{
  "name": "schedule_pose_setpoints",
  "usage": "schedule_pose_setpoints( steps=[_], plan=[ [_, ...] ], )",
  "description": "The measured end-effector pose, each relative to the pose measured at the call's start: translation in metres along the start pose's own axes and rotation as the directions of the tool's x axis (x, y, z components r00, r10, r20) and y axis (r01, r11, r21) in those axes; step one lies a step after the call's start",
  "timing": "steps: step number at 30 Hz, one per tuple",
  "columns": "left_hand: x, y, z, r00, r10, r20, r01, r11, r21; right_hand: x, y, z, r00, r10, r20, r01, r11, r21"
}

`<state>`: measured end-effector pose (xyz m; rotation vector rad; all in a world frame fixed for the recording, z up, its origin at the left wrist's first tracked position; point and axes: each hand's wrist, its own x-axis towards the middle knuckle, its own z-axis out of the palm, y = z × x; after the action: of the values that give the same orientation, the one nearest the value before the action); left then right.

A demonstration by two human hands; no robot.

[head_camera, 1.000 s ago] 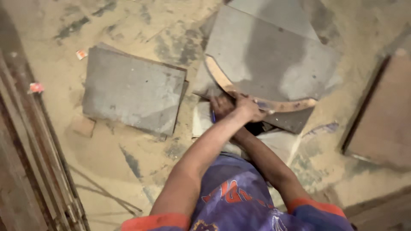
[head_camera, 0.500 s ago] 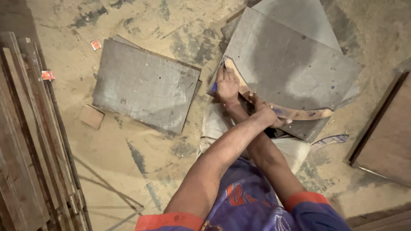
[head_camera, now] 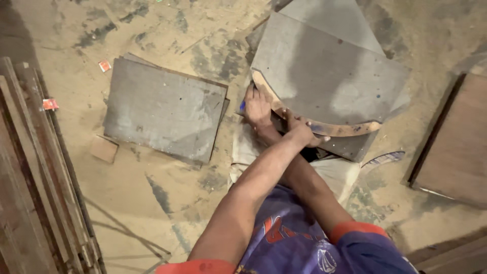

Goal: The person sits on the floor of a workshop with flat boards on their lap. They hold a curved wooden template against each board and trace along its edge with a blue marker, repeating the tracing on several boards and repositioning the template between marks.

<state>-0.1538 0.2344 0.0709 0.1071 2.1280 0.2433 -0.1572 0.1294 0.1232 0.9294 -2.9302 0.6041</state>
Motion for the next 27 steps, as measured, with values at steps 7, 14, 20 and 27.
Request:
schedule_pose_setpoints(
  steps=[7,14,20,27],
  plan=[
    [0.014,0.002,0.001,0.999,-0.006,-0.039,0.006,1.000,-0.006,-0.092,0.042,0.000,0.999,0.037,0.021,-0.038,0.999,0.037],
    [0.018,0.004,-0.004,1.000,0.005,-0.024,-0.006,0.999,-0.035,-0.183,0.126,0.009,0.992,0.118,0.049,-0.124,0.979,0.161],
    [0.018,0.006,0.001,0.999,-0.003,-0.035,0.005,0.999,0.048,-0.234,0.183,-0.005,0.960,0.252,-0.125,-0.199,0.922,0.331],
    [0.015,0.005,0.010,0.991,0.109,-0.072,-0.105,0.993,0.057,-0.251,0.233,-0.029,0.811,0.566,-0.147,-0.361,0.683,0.635]
  ],
)
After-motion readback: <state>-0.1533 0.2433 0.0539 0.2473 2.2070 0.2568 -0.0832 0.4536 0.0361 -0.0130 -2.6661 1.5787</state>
